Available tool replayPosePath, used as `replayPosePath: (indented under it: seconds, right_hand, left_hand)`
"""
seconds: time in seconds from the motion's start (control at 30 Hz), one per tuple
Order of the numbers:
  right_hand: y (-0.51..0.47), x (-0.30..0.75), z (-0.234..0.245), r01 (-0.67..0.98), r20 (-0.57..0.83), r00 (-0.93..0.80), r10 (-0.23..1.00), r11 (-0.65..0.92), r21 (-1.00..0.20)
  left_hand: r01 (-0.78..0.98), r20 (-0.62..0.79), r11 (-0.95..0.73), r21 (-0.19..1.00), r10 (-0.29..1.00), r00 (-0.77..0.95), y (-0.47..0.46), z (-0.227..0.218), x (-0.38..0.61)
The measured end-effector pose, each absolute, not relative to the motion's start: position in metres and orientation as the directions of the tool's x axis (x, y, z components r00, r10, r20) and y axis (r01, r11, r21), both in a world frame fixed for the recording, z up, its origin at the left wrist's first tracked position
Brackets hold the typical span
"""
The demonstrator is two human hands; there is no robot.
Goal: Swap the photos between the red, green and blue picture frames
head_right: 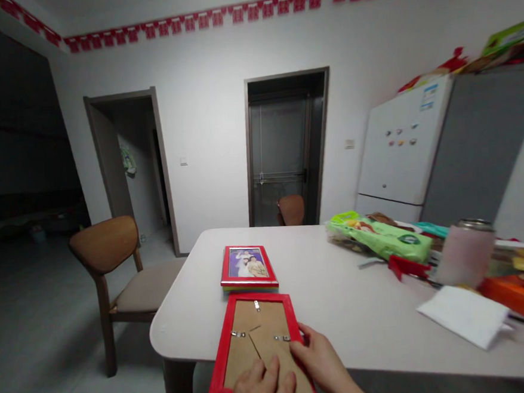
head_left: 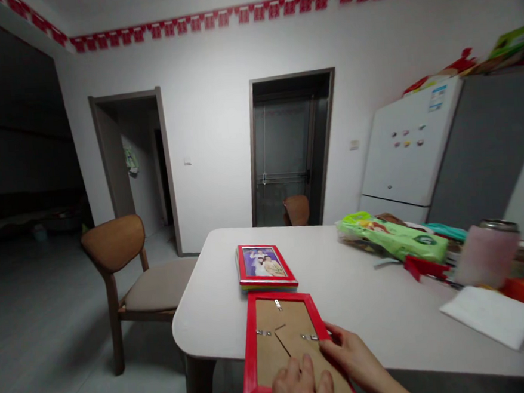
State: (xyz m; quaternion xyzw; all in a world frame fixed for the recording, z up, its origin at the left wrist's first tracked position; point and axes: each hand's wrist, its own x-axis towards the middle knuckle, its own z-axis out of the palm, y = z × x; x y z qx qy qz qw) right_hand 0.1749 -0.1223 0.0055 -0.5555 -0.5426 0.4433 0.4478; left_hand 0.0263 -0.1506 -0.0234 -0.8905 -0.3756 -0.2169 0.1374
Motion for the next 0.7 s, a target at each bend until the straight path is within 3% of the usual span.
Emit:
replayPosePath:
  seconds: [0.1, 0.23, 0.37, 0.47, 0.6, 0.7]
  right_hand:
    - [-0.108, 0.179, 0.002, 0.557, 0.092, 0.082, 0.992, 0.031, -0.83]
    - [-0.098, 0.176, 0.006, 0.77, 0.178, 0.047, 0.983, 0.078, -0.633]
    - [-0.096, 0.174, 0.003, 0.88, 0.256, 0.064, 0.965, 0.066, -0.47]
    - [-0.095, 0.174, 0.0, 0.909, 0.278, 0.039, 0.96, 0.081, -0.41]
    - [-0.091, 0.17, 0.003, 0.91, 0.227, -0.049, 0.973, 0.137, -0.39]
    - [-0.086, 0.167, 0.004, 0.912, 0.225, -0.055, 0.973, 0.141, -0.386]
  left_hand:
    - [0.681, 0.409, -0.728, -0.076, 0.6, 0.687, -0.142, -0.019, 0.025]
    - [0.682, 0.338, -0.731, -0.015, 0.639, 0.691, -0.139, -0.012, 0.025]
    - [0.652, 0.295, -0.754, 0.08, 0.642, 0.707, -0.141, -0.003, 0.014]
    - [0.605, 0.273, -0.761, 0.234, 0.649, 0.711, -0.138, 0.007, -0.006]
    - [0.763, 0.263, -0.494, 0.416, 0.869, 0.419, -0.114, 0.011, -0.034]
    - [0.788, 0.214, -0.351, 0.505, 0.936, 0.279, -0.094, 0.005, -0.045]
